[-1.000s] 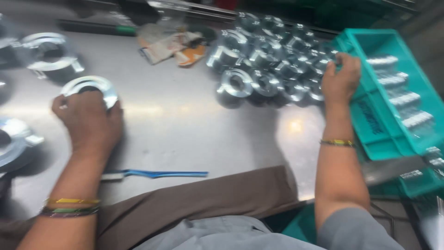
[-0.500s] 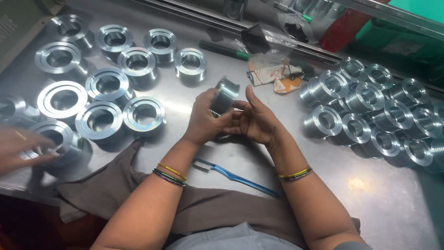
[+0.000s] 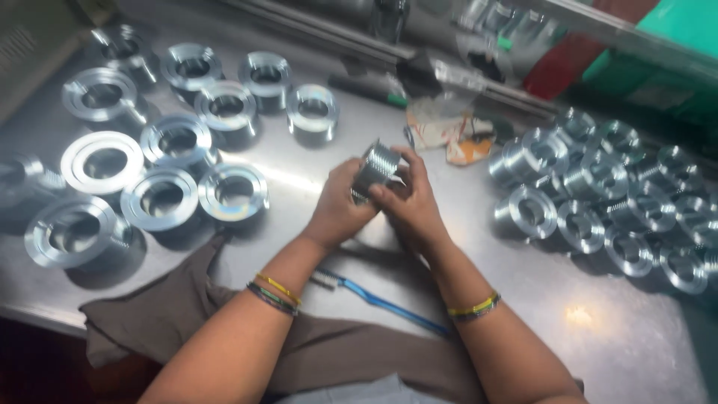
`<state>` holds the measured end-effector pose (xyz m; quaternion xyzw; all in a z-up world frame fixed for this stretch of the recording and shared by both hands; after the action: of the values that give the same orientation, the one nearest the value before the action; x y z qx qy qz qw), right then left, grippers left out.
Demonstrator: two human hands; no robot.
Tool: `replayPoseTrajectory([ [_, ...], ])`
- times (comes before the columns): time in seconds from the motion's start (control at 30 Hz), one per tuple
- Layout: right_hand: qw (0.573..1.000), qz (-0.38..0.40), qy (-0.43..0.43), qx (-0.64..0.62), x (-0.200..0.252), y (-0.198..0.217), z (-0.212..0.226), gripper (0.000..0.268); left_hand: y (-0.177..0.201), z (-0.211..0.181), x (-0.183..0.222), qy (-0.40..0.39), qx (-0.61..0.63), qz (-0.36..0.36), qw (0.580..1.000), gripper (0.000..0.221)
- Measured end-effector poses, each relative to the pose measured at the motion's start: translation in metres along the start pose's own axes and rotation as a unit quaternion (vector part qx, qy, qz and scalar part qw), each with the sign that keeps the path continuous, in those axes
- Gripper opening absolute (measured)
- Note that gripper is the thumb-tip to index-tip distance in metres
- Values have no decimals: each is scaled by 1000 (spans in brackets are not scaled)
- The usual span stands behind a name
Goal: Inspecting and cleaning grooves of metal pulley components at a workstation.
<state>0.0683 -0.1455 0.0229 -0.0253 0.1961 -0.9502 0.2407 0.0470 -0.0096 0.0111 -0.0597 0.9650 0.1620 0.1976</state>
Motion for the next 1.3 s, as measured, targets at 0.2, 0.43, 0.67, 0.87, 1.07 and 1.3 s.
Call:
replayPoseTrajectory([
  [0.2, 979, 17, -93, -178, -2, -3, -4, 71, 10, -20, 6, -62, -88, -33, 994, 52],
  [0.43, 935, 48, -142, -322, 2, -3, -11, 60, 5, -20, 4, -58, -95, -6, 994, 50],
  [0.67, 987, 20, -53, -150, -6, 13, -4, 64, -2, -9, 6, -2, 9, 39, 999, 42],
  [0.87, 974, -1, -96, -205, -2, 11, -4, 68, 1, -14, 4, -11, -32, 33, 999, 47],
  [1.07, 989, 7, -56, -137, -3, 1, 10, 66, 0, -13, 7, -8, -22, 34, 999, 47],
  [1.3, 998, 30, -4, -47, -1, 5, 7, 65, 2, -6, 3, 64, 6, 50, 997, 43],
])
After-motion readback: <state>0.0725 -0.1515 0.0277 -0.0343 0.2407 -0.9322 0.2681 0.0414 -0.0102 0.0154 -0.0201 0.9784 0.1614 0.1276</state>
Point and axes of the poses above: each hand's wrist, its own x-axis away from the middle knuckle, its own y-axis out of the back of the hand, z = x × y, the point moved 6 cm from there along -x, towards the middle knuckle, and after that the axes turned 12 degrees about -x, right-handed, at the moved point
